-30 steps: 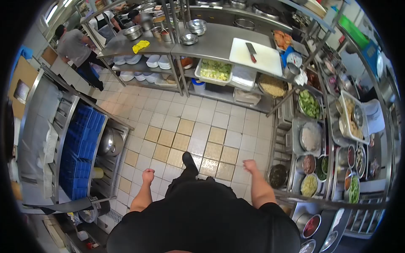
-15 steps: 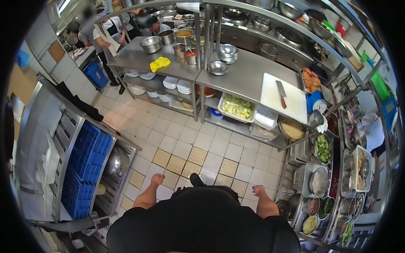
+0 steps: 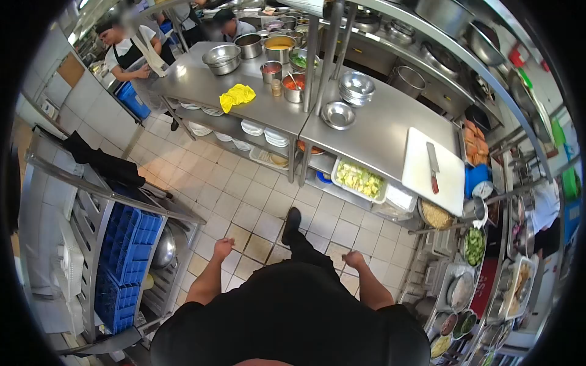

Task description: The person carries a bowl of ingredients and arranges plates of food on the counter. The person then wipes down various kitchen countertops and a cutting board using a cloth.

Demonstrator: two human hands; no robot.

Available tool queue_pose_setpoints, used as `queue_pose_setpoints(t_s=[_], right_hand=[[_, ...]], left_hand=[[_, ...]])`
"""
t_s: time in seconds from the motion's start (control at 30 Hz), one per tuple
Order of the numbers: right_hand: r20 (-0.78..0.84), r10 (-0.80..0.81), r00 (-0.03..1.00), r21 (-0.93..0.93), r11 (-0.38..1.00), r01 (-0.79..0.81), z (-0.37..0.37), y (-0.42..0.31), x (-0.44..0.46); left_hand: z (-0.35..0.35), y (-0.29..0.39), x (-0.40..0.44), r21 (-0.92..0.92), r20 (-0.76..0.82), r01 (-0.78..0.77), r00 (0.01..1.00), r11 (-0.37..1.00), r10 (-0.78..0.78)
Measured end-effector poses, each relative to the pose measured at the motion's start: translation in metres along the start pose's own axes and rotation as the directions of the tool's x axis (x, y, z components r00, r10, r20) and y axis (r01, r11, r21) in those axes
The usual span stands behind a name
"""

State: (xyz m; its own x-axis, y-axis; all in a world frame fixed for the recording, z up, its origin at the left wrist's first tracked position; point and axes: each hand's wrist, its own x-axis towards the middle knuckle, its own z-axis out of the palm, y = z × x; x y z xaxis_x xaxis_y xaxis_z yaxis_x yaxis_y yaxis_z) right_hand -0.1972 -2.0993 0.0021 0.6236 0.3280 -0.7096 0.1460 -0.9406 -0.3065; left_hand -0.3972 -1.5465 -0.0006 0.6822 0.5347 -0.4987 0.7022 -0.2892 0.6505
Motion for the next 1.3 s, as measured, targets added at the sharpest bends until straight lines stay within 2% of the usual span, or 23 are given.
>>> queue_pose_setpoints(t_s=[0.03, 0.07, 0.1, 0.13, 0.17, 0.2, 0.23, 0.37, 0.4, 0.57, 0.67, 0.8, 0.9, 0.93, 0.97, 1.03, 1.1, 1.13, 1.17, 1.2, 1.23, 1.27, 1.3], right_hand=[[-0.094, 0.021, 0.995, 0.148, 0.989, -0.007, -0.033, -0.028, 0.006], [-0.166, -0.036, 0.986, 0.077, 0.996, 0.049, -0.056, -0.048, 0.028], [-0.172, -0.057, 0.984, 0.053, 0.996, 0.067, -0.089, -0.083, 0.041], [-0.21, -0.313, 0.926, -0.048, 0.95, 0.31, -0.123, -0.118, 0.049], [-0.279, -0.346, 0.896, 0.026, 0.93, 0.367, -0.142, -0.146, 0.075], [-0.345, -0.375, 0.86, 0.095, 0.898, 0.43, -0.161, -0.178, 0.1], [-0.374, -0.469, 0.8, 0.047, 0.852, 0.522, -0.184, -0.218, 0.118], [-0.321, -0.797, 0.511, -0.111, 0.568, 0.816, -0.278, -0.387, 0.203], [-0.236, -0.781, 0.578, -0.164, 0.618, 0.769, -0.303, -0.434, 0.215], [-0.339, -0.738, 0.584, -0.262, 0.67, 0.695, -0.369, -0.611, 0.309], [-0.342, -0.535, 0.773, -0.213, 0.845, 0.491, -0.405, -0.669, 0.309], [-0.204, -0.488, 0.848, -0.245, 0.864, 0.439, -0.389, -0.667, 0.348], [-0.169, -0.72, 0.673, -0.592, 0.62, 0.515, -0.372, -0.65, 0.351], [-0.183, -0.754, 0.63, -0.619, 0.587, 0.522, -0.368, -0.644, 0.352], [-0.199, -0.786, 0.585, -0.645, 0.555, 0.526, -0.361, -0.637, 0.355], [-0.235, -0.816, 0.528, -0.669, 0.53, 0.522, -0.338, -0.616, 0.362], [-0.289, -0.816, 0.5, -0.664, 0.547, 0.51, -0.317, -0.595, 0.358], [-0.255, -0.828, 0.499, -0.676, 0.522, 0.52, -0.31, -0.586, 0.343], [-0.224, -0.836, 0.501, -0.687, 0.5, 0.527, -0.302, -0.571, 0.327], [-0.196, -0.841, 0.504, -0.699, 0.481, 0.529, -0.293, -0.556, 0.308], [-0.071, -0.762, 0.644, -0.605, 0.546, 0.58, -0.287, -0.543, 0.285], [0.064, -0.657, 0.751, -0.503, 0.628, 0.593, -0.283, -0.524, 0.263], [0.054, -0.704, 0.709, -0.506, 0.592, 0.627, -0.266, -0.491, 0.254]], left_hand=[[0.011, -0.057, 0.029, 0.048, 0.023, -0.068, 0.998, 0.997, 0.067], [0.018, -0.101, 0.054, 0.093, 0.045, -0.137, 0.99, 0.986, 0.133], [0.002, -0.094, 0.046, 0.308, 0.093, -0.153, 0.987, 0.939, 0.13], [-0.015, -0.084, 0.035, 0.505, 0.141, -0.181, 0.982, 0.844, 0.126], [-0.025, -0.092, 0.035, 0.508, 0.126, -0.229, 0.973, 0.831, 0.192], [-0.033, -0.088, 0.036, 0.231, 0.007, 0.098, 0.995, 0.968, -0.102], [-0.041, -0.082, 0.035, -0.097, -0.018, 0.402, 0.914, 0.911, -0.405], [-0.075, -0.043, 0.031, -0.359, -0.133, 0.408, 0.868, 0.84, -0.478], [-0.079, -0.033, 0.031, -0.432, -0.156, 0.393, 0.854, 0.812, -0.496], [-0.088, 0.058, 0.016, -0.651, -0.199, 0.324, 0.8, 0.686, -0.566], [-0.083, 0.07, 0.002, -0.661, -0.149, 0.335, 0.819, 0.672, -0.554], [-0.066, 0.066, -0.043, -0.683, -0.109, 0.435, 0.734, 0.587, -0.671], [-0.044, 0.036, -0.08, -0.606, 0.002, 0.61, 0.642, 0.51, -0.767], [-0.028, 0.0, -0.09, -0.505, 0.075, 0.644, 0.697, 0.575, -0.714], [-0.025, 0.002, -0.094, -0.494, 0.15, 0.759, 0.555, 0.424, -0.818], [-0.019, -0.001, -0.105, -0.474, 0.185, 0.79, 0.521, 0.389, -0.833], [-0.018, -0.018, -0.098, -0.435, 0.214, 0.799, 0.539, 0.415, -0.815], [0.003, -0.089, -0.093, -0.639, 0.359, 0.668, 0.697, 0.38, -0.621], [-0.007, -0.07, -0.085, -0.421, 0.219, 0.595, 0.799, 0.685, -0.56], [-0.01, -0.083, -0.068, -0.555, 0.351, 0.653, 0.745, 0.515, -0.567], [-0.023, -0.049, -0.056, -0.54, 0.256, 0.682, 0.691, 0.493, -0.676], [-0.041, -0.021, -0.04, -0.429, 0.224, 0.699, 0.696, 0.572, -0.682], [-0.051, -0.009, -0.023, -0.299, 0.201, 0.702, 0.709, 0.647, -0.676]])
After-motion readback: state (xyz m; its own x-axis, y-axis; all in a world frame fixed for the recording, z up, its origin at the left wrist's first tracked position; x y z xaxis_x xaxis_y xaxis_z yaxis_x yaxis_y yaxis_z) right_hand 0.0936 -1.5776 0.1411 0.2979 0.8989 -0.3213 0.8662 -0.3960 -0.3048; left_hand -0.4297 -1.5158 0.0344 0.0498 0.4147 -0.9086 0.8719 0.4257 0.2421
